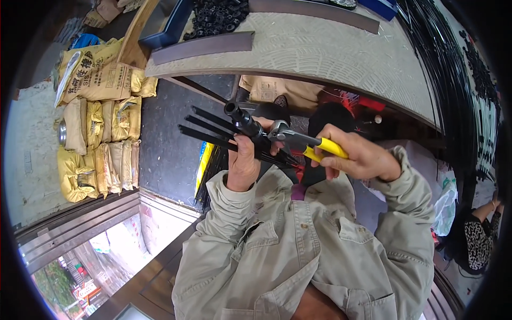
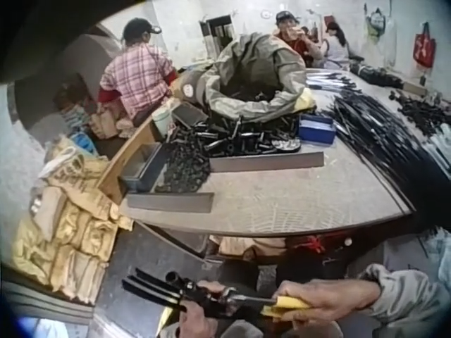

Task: Manually assembling industrial brushes by inserting bristle bundles into plastic bases and securing them with pliers.

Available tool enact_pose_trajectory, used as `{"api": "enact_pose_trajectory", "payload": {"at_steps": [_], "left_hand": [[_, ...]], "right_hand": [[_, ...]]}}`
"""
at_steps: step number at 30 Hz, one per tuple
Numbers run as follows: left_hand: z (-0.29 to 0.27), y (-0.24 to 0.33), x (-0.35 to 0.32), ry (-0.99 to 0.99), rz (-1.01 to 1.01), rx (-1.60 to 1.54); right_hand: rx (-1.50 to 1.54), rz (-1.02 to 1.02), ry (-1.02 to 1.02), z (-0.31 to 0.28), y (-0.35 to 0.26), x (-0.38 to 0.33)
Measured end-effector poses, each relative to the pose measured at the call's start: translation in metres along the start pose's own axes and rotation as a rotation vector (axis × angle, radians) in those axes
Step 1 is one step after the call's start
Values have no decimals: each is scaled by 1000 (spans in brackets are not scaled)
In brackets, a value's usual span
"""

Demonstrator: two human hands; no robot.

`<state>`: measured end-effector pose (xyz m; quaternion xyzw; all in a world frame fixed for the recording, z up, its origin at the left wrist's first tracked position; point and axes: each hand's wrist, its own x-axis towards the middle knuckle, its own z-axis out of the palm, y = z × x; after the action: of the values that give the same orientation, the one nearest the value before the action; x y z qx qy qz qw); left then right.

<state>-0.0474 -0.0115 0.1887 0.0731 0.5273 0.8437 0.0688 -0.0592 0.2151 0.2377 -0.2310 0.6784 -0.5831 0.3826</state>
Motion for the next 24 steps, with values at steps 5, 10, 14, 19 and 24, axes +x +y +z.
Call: {"api": "enact_pose_trajectory", "payload": {"at_steps": [5,10,14,19,24], "left_hand": [[-1,0,-1,-46,4,23],[8,2,-3,-67,44,138],[8,5,-2,-93,14,290],[2,-19,10,175,90,296],[7,-13,15,193,334,596]], "right_hand": [[-180,-9,-73,-16,-20,0],[-512,-123,74,-9,-12,-3],[-531,-176,263,13,10,-4],[-567,-291,505,-1,32,12],[-744,-334,1128,-121,11,46]]}}
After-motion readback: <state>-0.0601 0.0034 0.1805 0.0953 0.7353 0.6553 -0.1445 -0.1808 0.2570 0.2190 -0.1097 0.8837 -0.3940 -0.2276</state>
